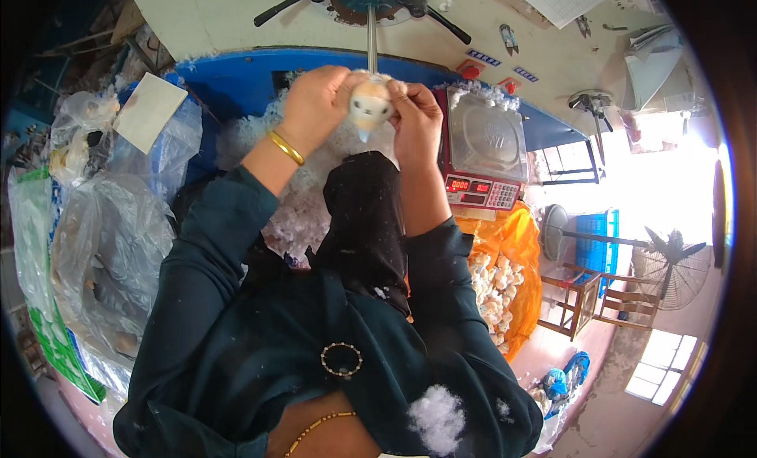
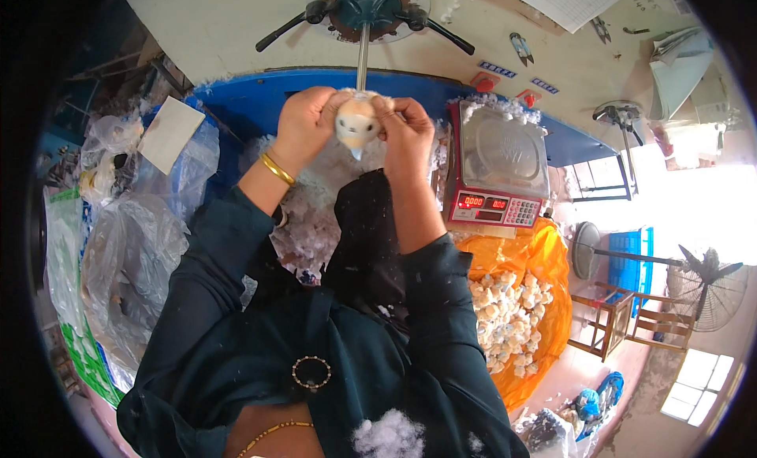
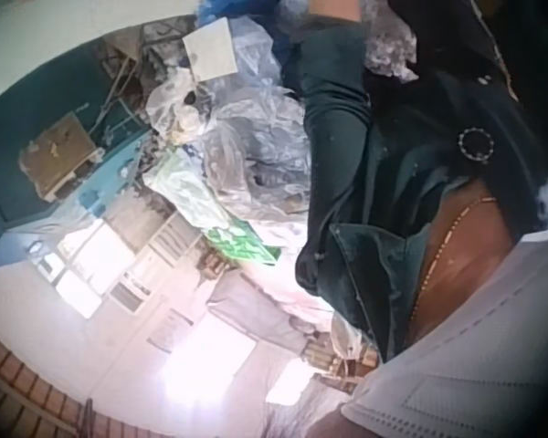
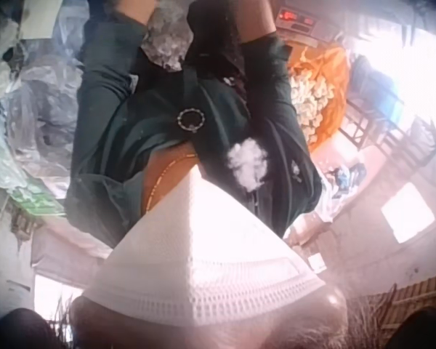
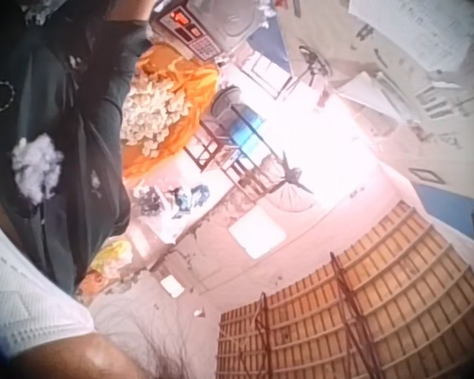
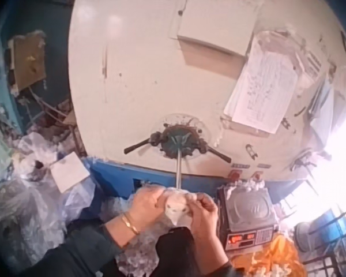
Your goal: The person repeatedly stuffs small plush toys with white fiberfill by hand, then places each finished toy into a clear plastic bag. The process is repeated multiple times throughout the clip.
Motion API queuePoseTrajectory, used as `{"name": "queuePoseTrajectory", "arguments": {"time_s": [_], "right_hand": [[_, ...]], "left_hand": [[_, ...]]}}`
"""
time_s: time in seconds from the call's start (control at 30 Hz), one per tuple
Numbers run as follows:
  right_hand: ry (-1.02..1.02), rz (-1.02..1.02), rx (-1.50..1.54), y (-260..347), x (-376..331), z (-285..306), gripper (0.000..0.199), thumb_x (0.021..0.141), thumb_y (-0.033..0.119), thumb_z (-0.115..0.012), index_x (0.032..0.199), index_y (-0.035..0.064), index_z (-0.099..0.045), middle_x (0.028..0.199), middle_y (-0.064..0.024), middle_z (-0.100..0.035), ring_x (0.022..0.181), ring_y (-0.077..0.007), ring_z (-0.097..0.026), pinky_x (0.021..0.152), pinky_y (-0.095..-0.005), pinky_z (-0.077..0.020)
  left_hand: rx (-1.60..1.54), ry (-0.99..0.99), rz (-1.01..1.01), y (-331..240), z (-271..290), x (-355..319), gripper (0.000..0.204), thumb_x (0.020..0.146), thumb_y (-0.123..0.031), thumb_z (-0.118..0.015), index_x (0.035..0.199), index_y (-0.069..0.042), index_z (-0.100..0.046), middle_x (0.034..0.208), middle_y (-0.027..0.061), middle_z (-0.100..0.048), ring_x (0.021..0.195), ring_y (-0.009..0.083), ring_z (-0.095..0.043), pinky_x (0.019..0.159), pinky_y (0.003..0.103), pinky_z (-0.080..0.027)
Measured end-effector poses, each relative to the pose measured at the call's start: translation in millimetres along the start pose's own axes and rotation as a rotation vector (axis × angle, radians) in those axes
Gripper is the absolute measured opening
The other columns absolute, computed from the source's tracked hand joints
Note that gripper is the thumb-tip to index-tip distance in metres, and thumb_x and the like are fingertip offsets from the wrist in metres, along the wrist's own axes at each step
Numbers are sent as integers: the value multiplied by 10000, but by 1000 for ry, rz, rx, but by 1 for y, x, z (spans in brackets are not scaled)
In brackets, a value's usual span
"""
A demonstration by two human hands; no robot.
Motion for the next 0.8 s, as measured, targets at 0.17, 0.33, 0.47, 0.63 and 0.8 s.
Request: {"name": "queuePoseTrajectory", "arguments": {"time_s": [0.17,0.33,0.47,0.63,0.8], "right_hand": [[71,-36,28,5,23,6,111,849,102,-707,792,53,-625,726,2,-625,587,-58,-544,510,-202,-445],[29,162,-135,20,-19,-16,115,840,64,-712,796,52,-606,705,22,-596,585,-31,-515,494,-191,-409],[22,253,-72,12,-6,-4,115,840,36,-705,786,49,-604,704,28,-587,602,-24,-505,515,-180,-396],[33,306,-178,18,-4,-7,99,826,16,-681,769,52,-610,728,32,-557,666,-43,-486,582,-195,-373],[-3,287,-372,26,-30,11,97,829,79,-596,917,40,-598,807,-10,-544,726,-101,-508,649,-245,-450]], "left_hand": [[90,-20,93,-19,-6,-7,210,915,-147,-571,765,-1,-589,693,182,-575,628,359,-565,564,400,-447],[8,51,47,11,4,-4,169,899,-138,-582,807,-3,-626,713,169,-600,647,347,-583,593,387,-465],[24,77,34,2,3,-3,162,890,-133,-589,802,-4,-631,722,167,-605,665,343,-588,608,384,-471],[126,-14,32,-7,8,-17,116,833,-157,-596,798,-55,-640,725,166,-611,718,343,-609,638,446,-491],[58,63,0,-25,9,-43,168,836,-212,-580,867,-54,-627,812,171,-623,768,350,-614,688,443,-500]]}}
Point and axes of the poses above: each hand's wrist, its own x-axis towards the middle knuckle, its own z-axis out of the back of the hand, y = z × x, the point moved 6 cm from there along x, towards the middle knuckle
